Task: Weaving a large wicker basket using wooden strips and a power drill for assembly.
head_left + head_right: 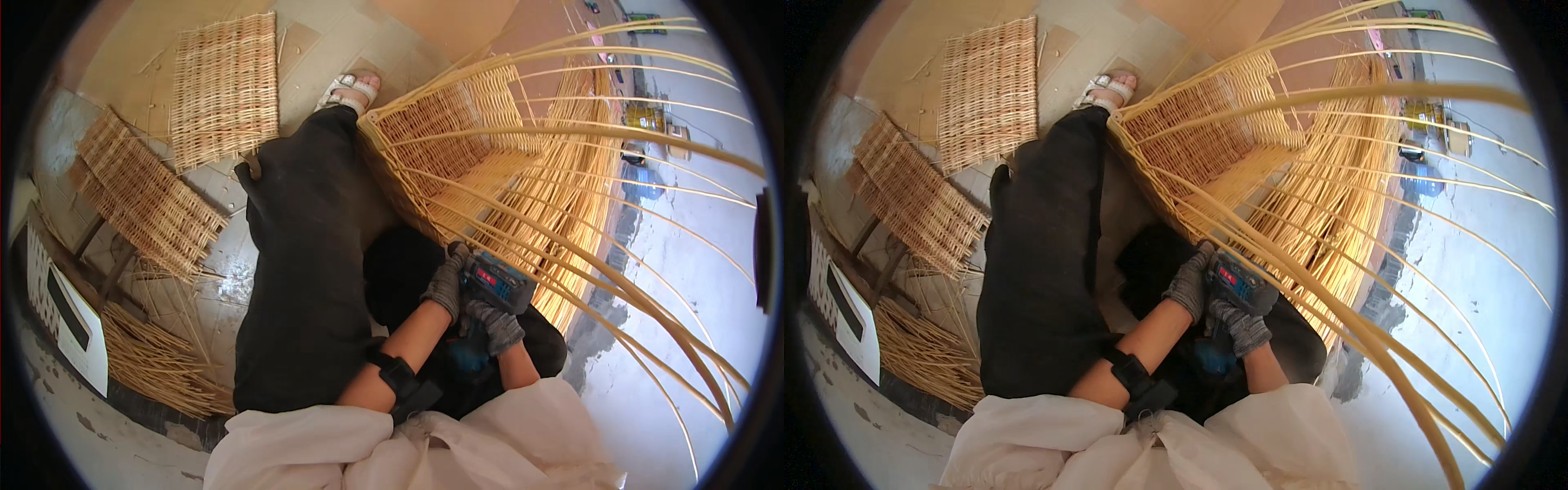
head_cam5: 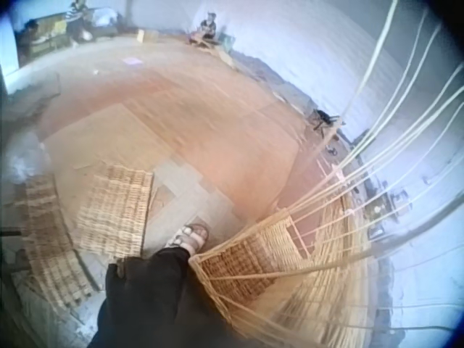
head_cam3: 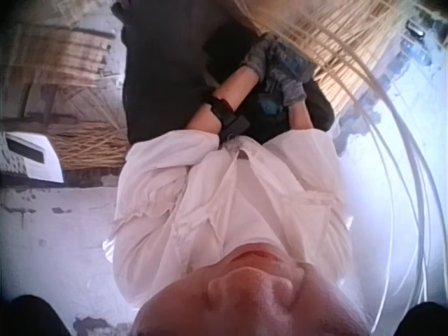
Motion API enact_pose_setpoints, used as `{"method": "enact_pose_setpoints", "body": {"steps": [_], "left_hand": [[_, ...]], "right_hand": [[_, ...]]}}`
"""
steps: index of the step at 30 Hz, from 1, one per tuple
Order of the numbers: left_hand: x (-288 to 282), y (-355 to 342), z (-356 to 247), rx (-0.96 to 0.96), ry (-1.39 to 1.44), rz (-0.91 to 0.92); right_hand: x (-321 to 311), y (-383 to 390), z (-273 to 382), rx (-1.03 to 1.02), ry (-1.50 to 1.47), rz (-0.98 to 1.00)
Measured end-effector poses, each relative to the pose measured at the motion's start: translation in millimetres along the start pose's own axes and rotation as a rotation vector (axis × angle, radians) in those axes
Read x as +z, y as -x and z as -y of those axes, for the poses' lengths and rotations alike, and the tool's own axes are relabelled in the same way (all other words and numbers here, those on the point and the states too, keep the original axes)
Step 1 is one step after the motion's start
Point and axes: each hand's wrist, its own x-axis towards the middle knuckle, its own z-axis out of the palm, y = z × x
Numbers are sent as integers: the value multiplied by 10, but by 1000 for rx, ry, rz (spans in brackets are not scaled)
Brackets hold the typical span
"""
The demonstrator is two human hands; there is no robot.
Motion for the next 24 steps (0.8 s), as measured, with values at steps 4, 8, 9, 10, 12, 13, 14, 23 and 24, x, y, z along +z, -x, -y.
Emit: {"method": "enact_pose_setpoints", "body": {"steps": [4, 8, 9, 10, 12, 13, 14, 23, 24], "left_hand": [[53, 109, 34, -90, 44, 19], [211, 367, 265, -129, -201, 99], [255, 486, 384, -209, -301, 133], [299, 621, 526, -290, -408, 167], [471, 877, 791, -293, -575, 267], [550, 1026, 934, -278, -651, 299], [632, 1174, 1054, -190, -674, 347], [1038, 1789, 1919, 73, -1122, 635], [998, 1828, 2151, 134, -1218, 712]], "right_hand": [[-52, 171, 109, 26, -8, 10], [-318, 859, 373, 263, -548, 93], [-404, 1058, 449, 291, -718, 102], [-467, 1264, 503, 283, -790, 90], [-496, 1597, 568, 43, -428, -37], [-485, 1761, 584, -86, -61, -191], [-465, 1927, 594, -218, 291, -343], [-865, 3353, 839, -235, -586, -309], [-845, 3432, 727, -252, -408, -494]]}}
